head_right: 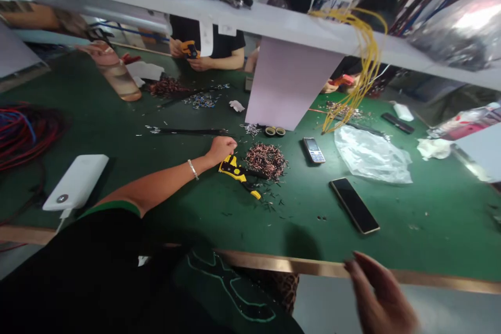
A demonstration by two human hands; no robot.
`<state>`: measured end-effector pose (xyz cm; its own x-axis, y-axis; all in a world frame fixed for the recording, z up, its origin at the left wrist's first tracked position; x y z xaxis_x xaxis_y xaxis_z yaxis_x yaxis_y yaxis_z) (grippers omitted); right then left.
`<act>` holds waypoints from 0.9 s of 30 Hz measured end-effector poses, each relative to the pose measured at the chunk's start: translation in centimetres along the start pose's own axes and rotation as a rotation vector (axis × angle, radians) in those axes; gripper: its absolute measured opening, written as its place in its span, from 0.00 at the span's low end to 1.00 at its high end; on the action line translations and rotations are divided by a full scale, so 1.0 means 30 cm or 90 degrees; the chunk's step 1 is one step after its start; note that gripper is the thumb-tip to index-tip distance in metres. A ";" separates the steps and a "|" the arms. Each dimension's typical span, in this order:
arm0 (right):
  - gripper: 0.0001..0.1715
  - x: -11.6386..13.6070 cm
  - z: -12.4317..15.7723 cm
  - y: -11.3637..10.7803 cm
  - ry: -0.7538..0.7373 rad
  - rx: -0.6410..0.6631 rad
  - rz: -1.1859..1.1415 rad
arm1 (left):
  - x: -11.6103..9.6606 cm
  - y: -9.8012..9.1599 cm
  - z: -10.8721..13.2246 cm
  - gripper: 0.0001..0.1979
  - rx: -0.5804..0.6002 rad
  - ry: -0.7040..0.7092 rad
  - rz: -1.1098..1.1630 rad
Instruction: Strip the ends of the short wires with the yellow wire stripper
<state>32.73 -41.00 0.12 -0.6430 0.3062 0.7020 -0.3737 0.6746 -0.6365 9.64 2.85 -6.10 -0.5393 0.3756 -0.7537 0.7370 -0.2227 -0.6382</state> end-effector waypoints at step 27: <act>0.29 0.321 -0.331 0.781 -0.086 0.373 -0.219 | 0.068 -0.037 -0.038 0.11 -0.010 -0.055 0.076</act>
<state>24.42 -15.55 -4.86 -0.4863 0.0283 0.8733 -0.8465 0.2325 -0.4789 8.18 4.90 -6.76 -0.4798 0.2681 -0.8354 0.8040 -0.2468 -0.5410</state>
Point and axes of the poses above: each hand's wrist, its own z-axis away from the middle knuckle, its own y-axis out of the palm, x = y × z, the point moved 4 cm from there along -z, towards the middle knuckle, and after that the axes turned 2 degrees about -z, right-handed, at the moved point
